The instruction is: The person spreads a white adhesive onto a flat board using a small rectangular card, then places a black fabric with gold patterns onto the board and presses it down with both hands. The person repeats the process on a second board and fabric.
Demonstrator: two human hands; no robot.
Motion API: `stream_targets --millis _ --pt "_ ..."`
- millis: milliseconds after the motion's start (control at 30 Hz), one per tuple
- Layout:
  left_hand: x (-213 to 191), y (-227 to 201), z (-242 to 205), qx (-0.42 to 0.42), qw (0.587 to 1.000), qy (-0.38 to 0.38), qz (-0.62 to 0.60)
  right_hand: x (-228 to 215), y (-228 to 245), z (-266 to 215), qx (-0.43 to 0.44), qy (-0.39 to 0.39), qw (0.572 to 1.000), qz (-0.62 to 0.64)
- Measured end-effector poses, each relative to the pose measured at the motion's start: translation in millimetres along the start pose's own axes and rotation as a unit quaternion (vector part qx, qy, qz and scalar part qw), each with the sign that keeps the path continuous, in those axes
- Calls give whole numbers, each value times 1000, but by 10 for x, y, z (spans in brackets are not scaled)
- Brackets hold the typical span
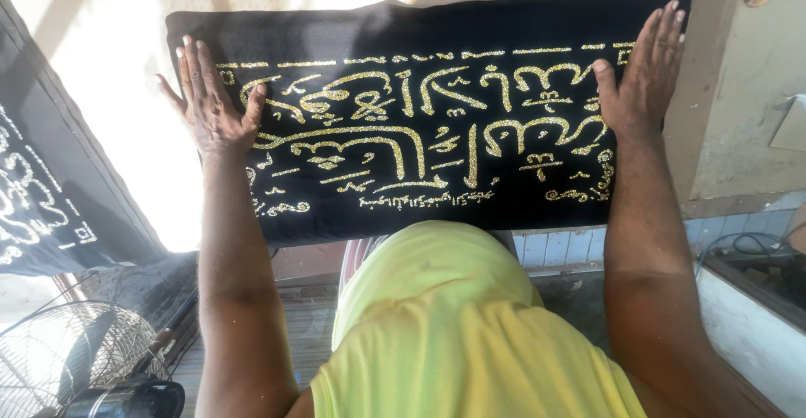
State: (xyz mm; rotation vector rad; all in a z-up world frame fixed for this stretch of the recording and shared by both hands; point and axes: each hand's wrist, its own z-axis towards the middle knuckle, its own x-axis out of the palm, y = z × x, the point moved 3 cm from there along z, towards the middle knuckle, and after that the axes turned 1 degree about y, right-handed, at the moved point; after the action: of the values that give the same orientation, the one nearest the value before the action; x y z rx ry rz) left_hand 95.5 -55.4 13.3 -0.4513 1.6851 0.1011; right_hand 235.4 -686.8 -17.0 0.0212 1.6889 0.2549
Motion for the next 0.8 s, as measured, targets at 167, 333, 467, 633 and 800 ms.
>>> stream_targets --millis 167,333,467,633,800 --pt "69 -8 -18 5 1000 -13 8 55 -123 -10 15 11 1000 -8" --pt "9 -46 -29 14 1000 2 17 -9 -59 -28 20 16 1000 -8" --pt "-98 -86 -153 -21 999 18 43 -220 65 -145 21 23 999 14" --pt "-62 -44 -956 -15 999 13 31 -310 114 -780 30 23 999 -11" --pt "95 54 -1267 -14 999 16 24 -143 -16 -1070 10 24 1000 -17"
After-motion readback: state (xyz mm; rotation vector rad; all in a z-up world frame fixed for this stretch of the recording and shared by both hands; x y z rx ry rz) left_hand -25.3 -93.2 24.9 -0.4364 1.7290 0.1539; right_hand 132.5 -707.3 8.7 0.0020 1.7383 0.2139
